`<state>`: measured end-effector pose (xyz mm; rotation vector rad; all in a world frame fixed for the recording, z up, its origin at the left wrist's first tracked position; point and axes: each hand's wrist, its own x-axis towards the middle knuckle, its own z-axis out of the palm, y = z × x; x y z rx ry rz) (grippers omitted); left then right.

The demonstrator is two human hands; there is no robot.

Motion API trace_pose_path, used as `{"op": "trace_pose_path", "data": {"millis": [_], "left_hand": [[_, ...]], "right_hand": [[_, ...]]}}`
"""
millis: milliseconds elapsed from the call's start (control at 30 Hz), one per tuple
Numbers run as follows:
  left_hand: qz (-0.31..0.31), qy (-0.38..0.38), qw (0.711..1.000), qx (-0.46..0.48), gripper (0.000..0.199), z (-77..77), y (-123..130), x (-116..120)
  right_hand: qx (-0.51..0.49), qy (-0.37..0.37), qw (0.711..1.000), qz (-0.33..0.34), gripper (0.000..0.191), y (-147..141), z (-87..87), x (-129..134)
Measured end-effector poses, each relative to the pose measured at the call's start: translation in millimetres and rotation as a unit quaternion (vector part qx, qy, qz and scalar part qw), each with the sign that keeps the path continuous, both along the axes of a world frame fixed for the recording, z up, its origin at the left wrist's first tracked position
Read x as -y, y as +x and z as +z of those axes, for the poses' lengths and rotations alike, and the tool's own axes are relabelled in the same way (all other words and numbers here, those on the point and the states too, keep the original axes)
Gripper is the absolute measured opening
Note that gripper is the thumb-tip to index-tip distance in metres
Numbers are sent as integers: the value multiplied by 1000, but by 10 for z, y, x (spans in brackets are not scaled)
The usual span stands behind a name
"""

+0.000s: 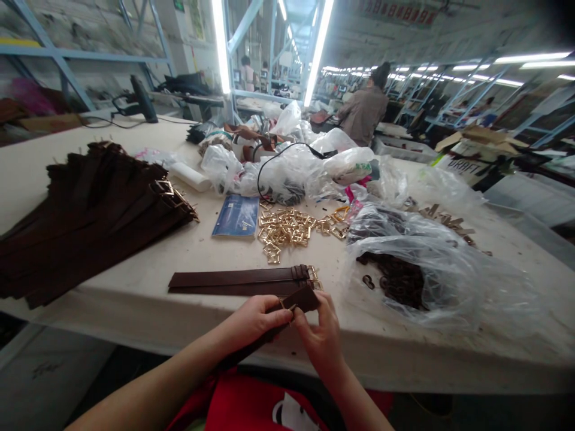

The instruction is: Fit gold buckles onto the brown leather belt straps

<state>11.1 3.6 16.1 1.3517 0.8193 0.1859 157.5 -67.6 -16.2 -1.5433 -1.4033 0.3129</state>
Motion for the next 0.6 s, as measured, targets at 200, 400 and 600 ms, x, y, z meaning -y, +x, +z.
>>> {"op": "trace_pose_path", "data": {"millis": [200, 400, 600], "left_hand": [[-56, 111, 992, 10, 20, 171, -30, 35], [-32, 20, 999, 17, 22, 67, -7, 48], [57, 129, 989, -53, 27, -42, 24, 29]], "right_hand": [[-118, -48, 992, 25, 9, -47, -54, 41], [-156, -79, 983, 50, 17, -72, -67, 73], [-69, -13, 996, 48, 20, -116, -54, 114]]}}
